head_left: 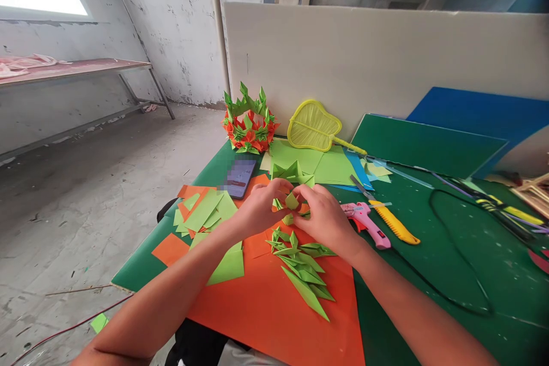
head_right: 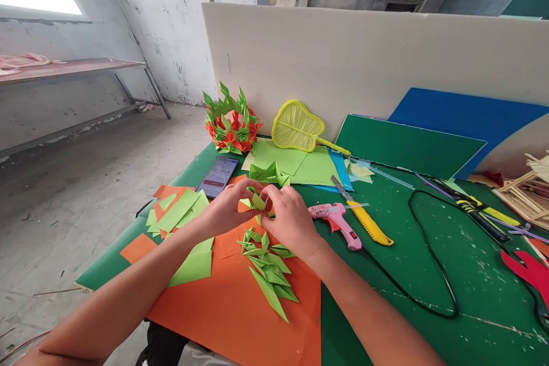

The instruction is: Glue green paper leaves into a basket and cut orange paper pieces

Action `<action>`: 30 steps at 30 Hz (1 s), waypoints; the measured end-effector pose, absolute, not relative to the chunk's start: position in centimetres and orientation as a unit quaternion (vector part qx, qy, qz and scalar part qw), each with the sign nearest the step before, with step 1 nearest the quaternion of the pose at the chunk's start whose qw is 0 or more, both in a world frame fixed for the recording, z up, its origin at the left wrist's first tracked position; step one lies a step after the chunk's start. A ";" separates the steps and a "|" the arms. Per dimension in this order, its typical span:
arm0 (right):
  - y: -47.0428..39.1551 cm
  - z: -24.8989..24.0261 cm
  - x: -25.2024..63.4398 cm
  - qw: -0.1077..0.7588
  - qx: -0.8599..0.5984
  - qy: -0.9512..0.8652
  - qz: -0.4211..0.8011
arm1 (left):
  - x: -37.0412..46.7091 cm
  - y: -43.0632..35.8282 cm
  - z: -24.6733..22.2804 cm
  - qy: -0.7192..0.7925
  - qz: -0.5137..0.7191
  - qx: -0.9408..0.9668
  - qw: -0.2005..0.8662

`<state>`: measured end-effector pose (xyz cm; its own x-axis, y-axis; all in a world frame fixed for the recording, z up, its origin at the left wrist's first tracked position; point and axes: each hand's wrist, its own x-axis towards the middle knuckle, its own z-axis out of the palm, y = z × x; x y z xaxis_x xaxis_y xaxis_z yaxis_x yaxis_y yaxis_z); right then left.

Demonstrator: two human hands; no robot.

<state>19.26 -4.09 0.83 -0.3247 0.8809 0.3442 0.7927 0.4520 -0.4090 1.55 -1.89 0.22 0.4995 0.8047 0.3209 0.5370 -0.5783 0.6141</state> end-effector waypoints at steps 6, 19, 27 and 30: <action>-4.2 0.9 19.4 0.269 -0.524 -0.805 0.076 | 1.5 -1.8 0.0 0.392 0.308 0.841 0.211; -4.0 1.1 19.9 0.258 -0.528 -0.807 0.054 | 1.1 -1.5 0.2 0.385 0.286 0.866 0.141; -4.2 1.8 20.2 0.276 -0.520 -0.800 0.118 | 1.1 -1.5 -0.3 0.389 0.285 0.864 0.141; -4.1 1.9 20.2 0.273 -0.530 -0.792 0.134 | 1.2 -1.6 -0.4 0.386 0.284 0.865 0.146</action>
<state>20.20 -4.06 1.85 -0.2898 0.9118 0.2908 0.7654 0.4032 -0.5015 1.23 -1.55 -0.37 0.5405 0.7515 0.3784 0.5856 -0.6589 0.4722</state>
